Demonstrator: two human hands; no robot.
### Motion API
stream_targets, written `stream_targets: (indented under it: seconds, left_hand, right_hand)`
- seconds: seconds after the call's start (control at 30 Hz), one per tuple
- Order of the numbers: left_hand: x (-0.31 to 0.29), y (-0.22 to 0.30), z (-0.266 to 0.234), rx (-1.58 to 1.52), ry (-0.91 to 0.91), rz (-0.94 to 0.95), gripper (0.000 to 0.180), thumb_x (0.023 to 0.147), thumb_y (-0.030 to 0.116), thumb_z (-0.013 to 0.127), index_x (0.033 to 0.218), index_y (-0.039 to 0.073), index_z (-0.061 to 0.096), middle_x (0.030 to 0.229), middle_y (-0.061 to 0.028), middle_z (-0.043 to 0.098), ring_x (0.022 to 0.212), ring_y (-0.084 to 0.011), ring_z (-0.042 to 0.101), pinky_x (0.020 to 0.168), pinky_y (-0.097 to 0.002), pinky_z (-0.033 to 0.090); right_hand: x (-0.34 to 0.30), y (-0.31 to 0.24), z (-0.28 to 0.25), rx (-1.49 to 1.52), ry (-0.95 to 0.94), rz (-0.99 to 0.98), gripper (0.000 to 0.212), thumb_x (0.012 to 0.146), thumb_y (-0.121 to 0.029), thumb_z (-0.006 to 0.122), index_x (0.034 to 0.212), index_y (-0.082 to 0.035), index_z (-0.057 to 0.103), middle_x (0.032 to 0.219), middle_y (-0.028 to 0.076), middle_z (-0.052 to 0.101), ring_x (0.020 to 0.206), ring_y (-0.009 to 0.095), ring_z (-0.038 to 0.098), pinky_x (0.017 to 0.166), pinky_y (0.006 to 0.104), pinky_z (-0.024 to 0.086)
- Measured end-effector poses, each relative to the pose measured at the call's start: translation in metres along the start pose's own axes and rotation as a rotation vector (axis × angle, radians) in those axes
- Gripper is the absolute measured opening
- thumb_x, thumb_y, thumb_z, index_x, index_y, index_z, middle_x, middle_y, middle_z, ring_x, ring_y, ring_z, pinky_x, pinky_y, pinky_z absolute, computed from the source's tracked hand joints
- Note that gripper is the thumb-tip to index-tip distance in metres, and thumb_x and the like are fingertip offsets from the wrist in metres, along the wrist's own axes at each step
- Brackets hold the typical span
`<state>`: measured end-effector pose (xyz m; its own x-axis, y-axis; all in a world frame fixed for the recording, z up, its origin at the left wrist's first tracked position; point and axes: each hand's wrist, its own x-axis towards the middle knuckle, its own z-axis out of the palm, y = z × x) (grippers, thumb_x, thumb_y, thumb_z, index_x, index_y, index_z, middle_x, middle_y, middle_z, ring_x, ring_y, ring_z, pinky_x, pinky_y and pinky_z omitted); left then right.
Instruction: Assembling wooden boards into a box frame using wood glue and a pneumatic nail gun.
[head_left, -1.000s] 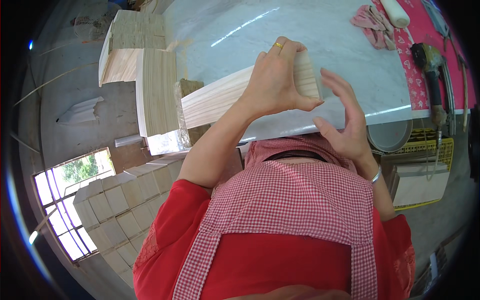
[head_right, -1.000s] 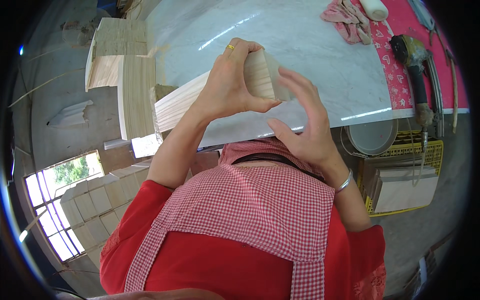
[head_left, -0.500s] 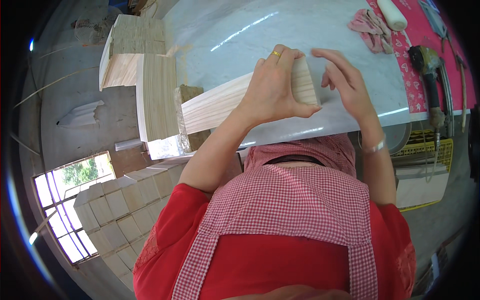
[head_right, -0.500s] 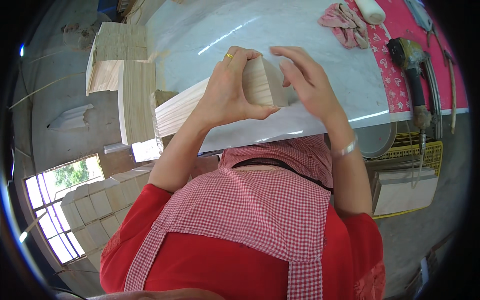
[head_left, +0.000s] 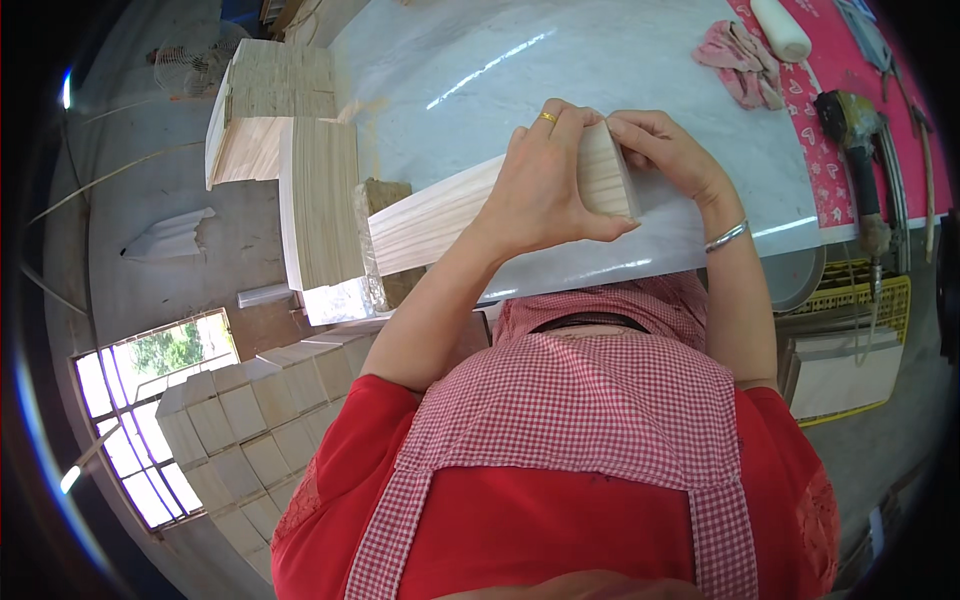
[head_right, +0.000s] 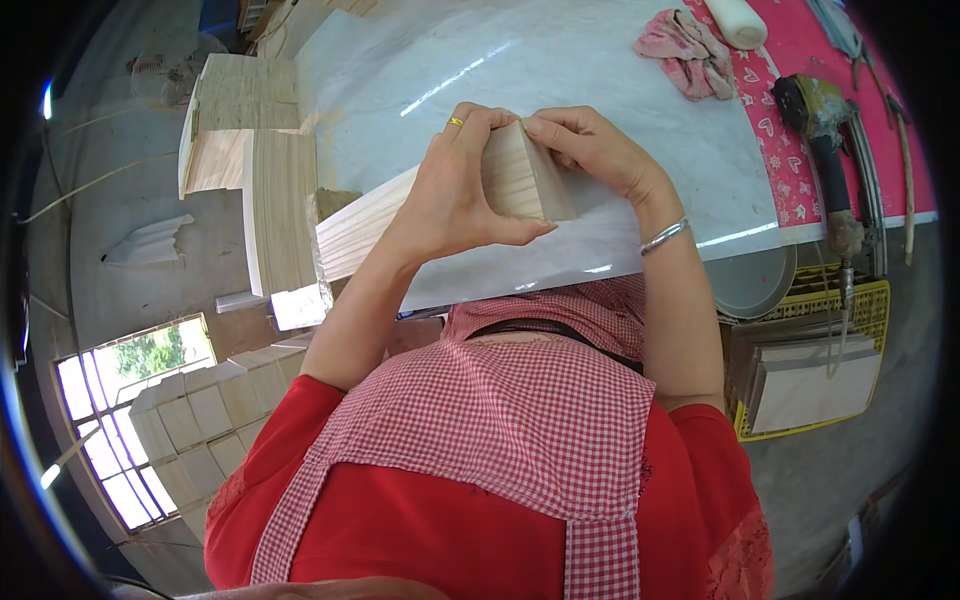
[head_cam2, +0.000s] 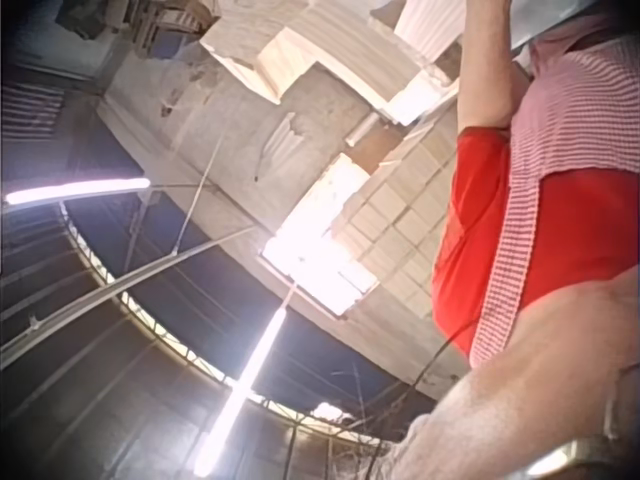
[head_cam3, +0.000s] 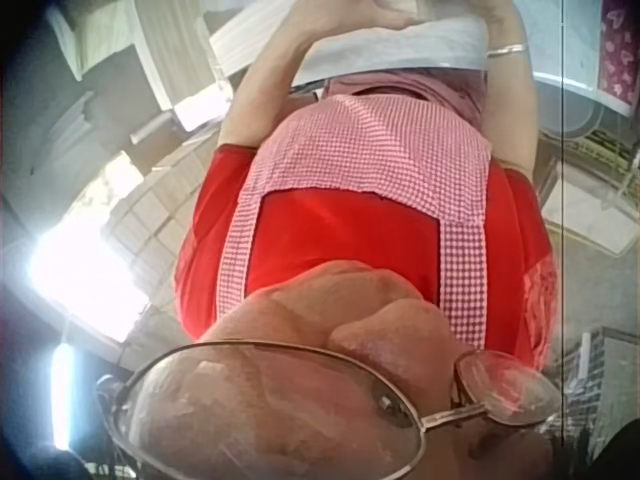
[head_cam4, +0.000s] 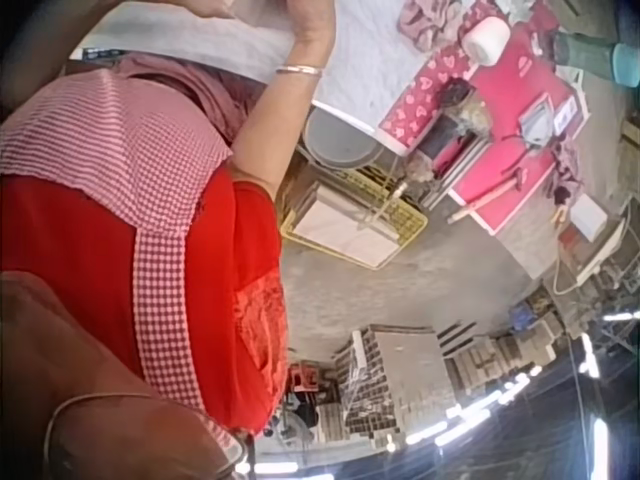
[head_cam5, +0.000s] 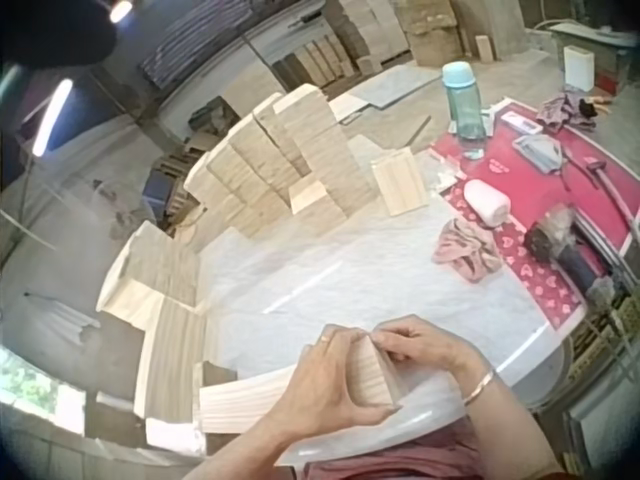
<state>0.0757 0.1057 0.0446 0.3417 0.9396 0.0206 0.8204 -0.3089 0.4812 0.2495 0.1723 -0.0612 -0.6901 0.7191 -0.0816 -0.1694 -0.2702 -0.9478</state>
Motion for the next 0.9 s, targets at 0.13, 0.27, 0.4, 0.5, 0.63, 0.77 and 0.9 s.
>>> stream_targets:
  seconds: [0.13, 0.27, 0.4, 0.5, 0.63, 0.77, 0.9]
  left_hand:
    - [0.000, -0.001, 0.000, 0.009, 0.000, 0.005, 0.092, 0.050, 0.041, 0.089, 0.123, 0.000, 0.050, 0.114, -0.0169, 0.053, 0.103, -0.0338, 0.056, 0.085, -0.0420, 0.041]
    - [0.000, -0.003, 0.001, 0.005, 0.013, 0.028, 0.091, 0.051, 0.038, 0.090, 0.123, -0.001, 0.051, 0.114, -0.0178, 0.053, 0.102, -0.0361, 0.055, 0.089, -0.0444, 0.047]
    - [-0.001, -0.006, 0.003, 0.022, 0.038, 0.064, 0.092, 0.050, 0.042, 0.089, 0.123, 0.000, 0.050, 0.113, -0.0173, 0.054, 0.101, -0.0344, 0.056, 0.084, -0.0424, 0.042]
    - [-0.001, -0.007, 0.005, 0.015, 0.041, 0.058, 0.092, 0.050, 0.042, 0.089, 0.122, 0.000, 0.051, 0.113, -0.0175, 0.054, 0.102, -0.0343, 0.056, 0.084, -0.0424, 0.042]
    - [0.000, -0.007, 0.005, 0.018, 0.044, 0.063, 0.091, 0.051, 0.041, 0.090, 0.121, -0.002, 0.052, 0.112, -0.0182, 0.054, 0.101, -0.0349, 0.057, 0.086, -0.0427, 0.047]
    - [0.000, -0.006, 0.005, 0.034, 0.048, 0.062, 0.090, 0.051, 0.039, 0.091, 0.121, -0.003, 0.052, 0.112, -0.0186, 0.055, 0.100, -0.0348, 0.058, 0.086, -0.0425, 0.049]
    - [0.000, -0.006, 0.005, 0.025, 0.051, 0.059, 0.091, 0.049, 0.041, 0.090, 0.120, -0.001, 0.053, 0.112, -0.0175, 0.055, 0.100, -0.0337, 0.057, 0.085, -0.0418, 0.046]
  right_hand:
    - [0.002, 0.004, -0.001, 0.023, 0.035, -0.012, 0.036, 0.098, -0.041, 0.058, 0.092, -0.008, 0.071, 0.071, -0.009, 0.047, 0.065, 0.004, 0.038, 0.056, 0.0220, 0.032]
    - [0.000, 0.007, -0.001, 0.026, -0.019, -0.009, 0.035, 0.098, -0.038, 0.060, 0.099, -0.004, 0.070, 0.079, -0.005, 0.056, 0.070, 0.005, 0.046, 0.061, 0.0222, 0.039]
    - [-0.024, 0.006, 0.021, -0.061, 0.279, -0.300, 0.028, 0.095, -0.025, 0.064, 0.110, -0.001, 0.068, 0.095, 0.003, 0.063, 0.080, 0.010, 0.057, 0.070, 0.0256, 0.047]
    - [-0.070, 0.003, 0.045, -0.503, 0.507, -0.550, 0.030, 0.088, -0.004, 0.063, 0.118, 0.002, 0.064, 0.112, 0.012, 0.063, 0.092, 0.018, 0.062, 0.079, 0.0269, 0.050]
    - [-0.086, 0.012, 0.083, -0.703, 0.692, -0.660, 0.043, 0.073, 0.007, 0.070, 0.116, -0.001, 0.067, 0.105, 0.013, 0.064, 0.086, 0.027, 0.062, 0.076, 0.0330, 0.051]
    - [-0.080, 0.021, 0.094, -0.680, 0.790, -0.731, 0.045, 0.069, 0.010, 0.071, 0.112, 0.000, 0.068, 0.104, 0.012, 0.065, 0.085, 0.027, 0.062, 0.075, 0.0340, 0.051]
    - [-0.079, 0.023, 0.092, -0.710, 0.829, -0.772, 0.043, 0.067, 0.011, 0.072, 0.109, 0.001, 0.069, 0.102, 0.011, 0.066, 0.084, 0.026, 0.061, 0.074, 0.0344, 0.050]
